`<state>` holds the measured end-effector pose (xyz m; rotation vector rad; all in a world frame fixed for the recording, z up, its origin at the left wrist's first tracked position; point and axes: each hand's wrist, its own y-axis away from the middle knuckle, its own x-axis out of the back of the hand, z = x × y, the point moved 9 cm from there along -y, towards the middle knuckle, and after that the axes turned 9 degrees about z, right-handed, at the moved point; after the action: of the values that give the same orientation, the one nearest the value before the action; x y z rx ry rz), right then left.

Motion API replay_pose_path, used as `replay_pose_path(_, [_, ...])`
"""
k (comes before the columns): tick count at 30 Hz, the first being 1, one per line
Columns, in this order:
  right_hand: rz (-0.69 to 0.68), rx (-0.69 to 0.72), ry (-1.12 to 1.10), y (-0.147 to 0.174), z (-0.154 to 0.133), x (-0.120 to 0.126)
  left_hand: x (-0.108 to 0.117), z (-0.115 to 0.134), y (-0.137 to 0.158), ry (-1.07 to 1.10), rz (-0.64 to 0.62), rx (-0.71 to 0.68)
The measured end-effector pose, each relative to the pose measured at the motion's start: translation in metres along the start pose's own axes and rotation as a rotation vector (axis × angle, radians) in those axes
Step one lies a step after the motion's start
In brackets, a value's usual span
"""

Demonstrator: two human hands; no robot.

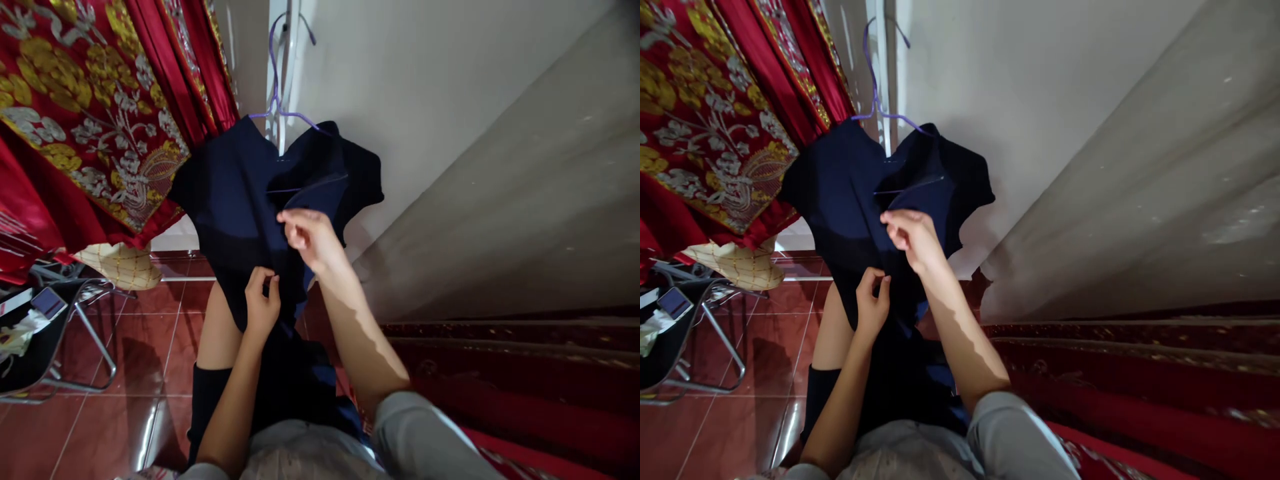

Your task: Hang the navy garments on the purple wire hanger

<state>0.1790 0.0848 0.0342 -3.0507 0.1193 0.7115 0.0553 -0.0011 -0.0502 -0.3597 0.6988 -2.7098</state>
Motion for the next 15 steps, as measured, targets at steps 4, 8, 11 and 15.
replay_pose_path(4, [-0.029,0.208,-0.081,-0.023,-0.081,-0.027,-0.014,-0.011,-0.001,-0.021,-0.039,-0.015])
replay_pose_path(8, [-0.068,0.343,-0.021,-0.002,-0.093,-0.044,-0.023,0.000,-0.023,-0.023,-0.178,-0.046])
replay_pose_path(11, [-0.005,0.353,0.023,0.010,-0.078,-0.038,-0.006,0.058,-0.066,0.070,-0.123,-0.234])
replay_pose_path(15, [0.027,0.378,-0.007,0.008,-0.083,-0.029,0.021,0.150,-0.125,0.072,0.041,-0.463])
